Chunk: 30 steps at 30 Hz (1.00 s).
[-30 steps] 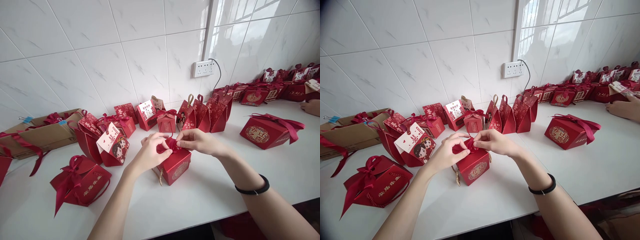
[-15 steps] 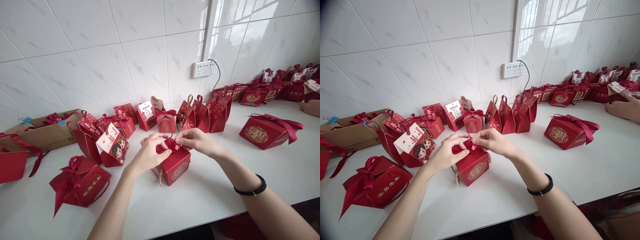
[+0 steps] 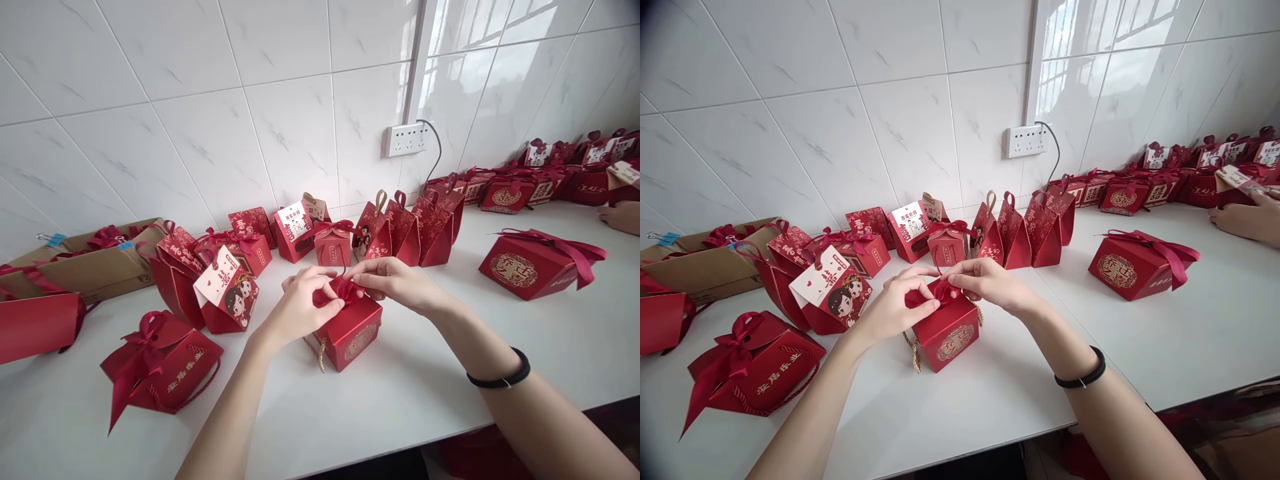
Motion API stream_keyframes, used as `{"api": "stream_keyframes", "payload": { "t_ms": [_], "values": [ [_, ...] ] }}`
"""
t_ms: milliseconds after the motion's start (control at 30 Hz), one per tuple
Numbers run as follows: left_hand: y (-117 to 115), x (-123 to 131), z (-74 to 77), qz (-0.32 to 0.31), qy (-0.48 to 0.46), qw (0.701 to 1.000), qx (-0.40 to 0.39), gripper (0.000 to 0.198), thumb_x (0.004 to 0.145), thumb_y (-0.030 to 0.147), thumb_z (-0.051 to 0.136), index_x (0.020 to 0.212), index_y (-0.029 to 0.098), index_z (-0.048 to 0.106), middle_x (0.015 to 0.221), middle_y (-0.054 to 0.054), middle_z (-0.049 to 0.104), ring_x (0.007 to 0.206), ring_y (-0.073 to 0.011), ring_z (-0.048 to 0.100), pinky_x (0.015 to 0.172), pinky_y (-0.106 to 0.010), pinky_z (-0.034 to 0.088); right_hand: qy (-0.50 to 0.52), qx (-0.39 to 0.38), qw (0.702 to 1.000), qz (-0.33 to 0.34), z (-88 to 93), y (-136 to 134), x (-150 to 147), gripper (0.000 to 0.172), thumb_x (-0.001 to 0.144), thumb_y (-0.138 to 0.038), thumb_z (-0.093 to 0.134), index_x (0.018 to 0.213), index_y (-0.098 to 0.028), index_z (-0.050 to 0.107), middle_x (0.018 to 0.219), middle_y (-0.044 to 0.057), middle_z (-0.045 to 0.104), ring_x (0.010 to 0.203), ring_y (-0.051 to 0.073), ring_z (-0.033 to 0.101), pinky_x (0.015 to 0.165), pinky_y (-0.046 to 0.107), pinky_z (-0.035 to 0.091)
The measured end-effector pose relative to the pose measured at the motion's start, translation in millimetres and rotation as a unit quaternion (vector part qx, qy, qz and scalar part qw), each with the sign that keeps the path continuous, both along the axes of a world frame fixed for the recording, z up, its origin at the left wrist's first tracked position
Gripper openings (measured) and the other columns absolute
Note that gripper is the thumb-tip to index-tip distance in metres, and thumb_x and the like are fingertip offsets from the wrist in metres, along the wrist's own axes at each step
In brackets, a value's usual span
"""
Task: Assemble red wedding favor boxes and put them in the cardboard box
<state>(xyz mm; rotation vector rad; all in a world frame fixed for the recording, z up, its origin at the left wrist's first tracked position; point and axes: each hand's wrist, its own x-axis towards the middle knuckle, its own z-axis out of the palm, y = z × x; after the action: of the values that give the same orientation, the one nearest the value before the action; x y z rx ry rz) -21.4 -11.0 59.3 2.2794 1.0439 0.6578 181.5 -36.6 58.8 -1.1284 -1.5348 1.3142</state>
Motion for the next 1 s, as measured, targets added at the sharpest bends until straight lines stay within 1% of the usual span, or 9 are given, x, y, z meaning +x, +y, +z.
{"api": "stream_keyframes", "payload": {
  "t_ms": [133, 267, 400, 500, 567, 733, 800, 900, 1000],
  "values": [
    [-1, 1, 0.0, -0.004, 0.000, 1.000, -0.002, 0.012, 0.078, 0.030, 0.061, 0.067, 0.023, 0.061, 0.130, 0.001, 0.053, 0.123, -0.0253, 0.047, 0.107, -0.049, 0.031, 0.023, -0.011, 0.999, 0.024, -2.2, -1, -1, 0.026, 0.081, -0.039, 0.063, 0.093, -0.016, 0.069, 0.064, -0.002, 0.054, 0.059, 0.009, 0.046, 0.052, 0.024, 0.030],
    [0, 0, -0.1, -0.008, 0.002, 1.000, 0.002, 0.012, 0.077, 0.028, 0.060, 0.067, 0.022, 0.061, 0.129, -0.001, 0.054, 0.121, -0.0249, 0.049, 0.107, -0.048, 0.031, 0.022, -0.003, 0.999, 0.032, -1.1, -2, 0, 0.029, 0.077, -0.039, 0.068, 0.092, -0.015, 0.070, 0.065, 0.000, 0.057, 0.061, 0.010, 0.048, 0.055, 0.025, 0.033],
    [0, -1, -0.2, -0.007, 0.005, 1.000, 0.007, 0.012, 0.078, 0.028, 0.061, 0.067, 0.022, 0.060, 0.130, -0.001, 0.054, 0.122, -0.0251, 0.048, 0.107, -0.047, 0.031, 0.015, -0.008, 1.000, 0.005, -0.3, 1, 2, 0.031, 0.072, -0.039, 0.072, 0.091, -0.014, 0.068, 0.068, 0.000, 0.059, 0.062, 0.010, 0.049, 0.057, 0.026, 0.035],
    [-1, -1, 0.3, -0.007, 0.003, 1.000, 0.007, 0.012, 0.078, 0.029, 0.061, 0.068, 0.022, 0.060, 0.131, -0.002, 0.053, 0.124, -0.0255, 0.047, 0.108, -0.048, 0.029, -0.009, -0.005, 0.999, -0.030, -0.3, 2, 2, 0.027, 0.073, -0.037, 0.070, 0.088, -0.015, 0.067, 0.068, -0.001, 0.058, 0.060, 0.009, 0.046, 0.056, 0.025, 0.034],
    [-1, 0, 0.9, -0.008, 0.002, 1.000, 0.007, 0.013, 0.078, 0.028, 0.061, 0.067, 0.022, 0.060, 0.131, -0.002, 0.053, 0.124, -0.0259, 0.047, 0.109, -0.049, 0.028, -0.027, 0.000, 0.999, -0.038, -0.3, 2, 2, 0.025, 0.074, -0.035, 0.069, 0.089, -0.015, 0.067, 0.071, 0.000, 0.060, 0.062, 0.009, 0.046, 0.056, 0.025, 0.034],
    [-1, 0, 1.6, -0.007, 0.008, 1.000, 0.009, 0.013, 0.078, 0.029, 0.061, 0.067, 0.022, 0.060, 0.130, -0.003, 0.054, 0.124, -0.0276, 0.047, 0.109, -0.049, 0.028, -0.048, 0.016, 0.999, -0.013, -0.6, 1, 3, 0.022, 0.078, -0.036, 0.065, 0.080, -0.015, 0.068, 0.075, 0.002, 0.064, 0.065, 0.011, 0.049, 0.058, 0.026, 0.035],
    [0, -1, 1.2, -0.006, 0.007, 1.000, 0.011, 0.013, 0.078, 0.029, 0.061, 0.068, 0.022, 0.061, 0.130, -0.002, 0.054, 0.124, -0.0274, 0.047, 0.109, -0.049, 0.028, -0.052, 0.013, 0.999, -0.004, -0.9, 2, 5, 0.024, 0.078, -0.036, 0.065, 0.086, -0.014, 0.070, 0.076, 0.002, 0.064, 0.065, 0.011, 0.049, 0.060, 0.027, 0.037],
    [0, -1, 0.4, -0.006, 0.006, 1.000, 0.012, 0.013, 0.078, 0.029, 0.061, 0.067, 0.022, 0.060, 0.130, -0.001, 0.054, 0.124, -0.0265, 0.047, 0.109, -0.048, 0.028, -0.057, 0.004, 0.998, 0.021, -1.1, 3, 9, 0.031, 0.073, -0.036, 0.069, 0.096, -0.015, 0.070, 0.085, 0.004, 0.068, 0.075, 0.014, 0.056, 0.068, 0.029, 0.042],
    [0, -1, 0.1, -0.005, 0.008, 1.000, 0.010, 0.013, 0.079, 0.029, 0.060, 0.067, 0.022, 0.059, 0.130, -0.001, 0.054, 0.124, -0.0257, 0.047, 0.108, -0.049, 0.029, -0.088, 0.028, 0.995, 0.025, -1.3, 4, 9, 0.030, 0.069, -0.032, 0.071, 0.095, -0.015, 0.069, 0.088, 0.004, 0.067, 0.080, 0.015, 0.058, 0.071, 0.029, 0.044]
  ]
}}
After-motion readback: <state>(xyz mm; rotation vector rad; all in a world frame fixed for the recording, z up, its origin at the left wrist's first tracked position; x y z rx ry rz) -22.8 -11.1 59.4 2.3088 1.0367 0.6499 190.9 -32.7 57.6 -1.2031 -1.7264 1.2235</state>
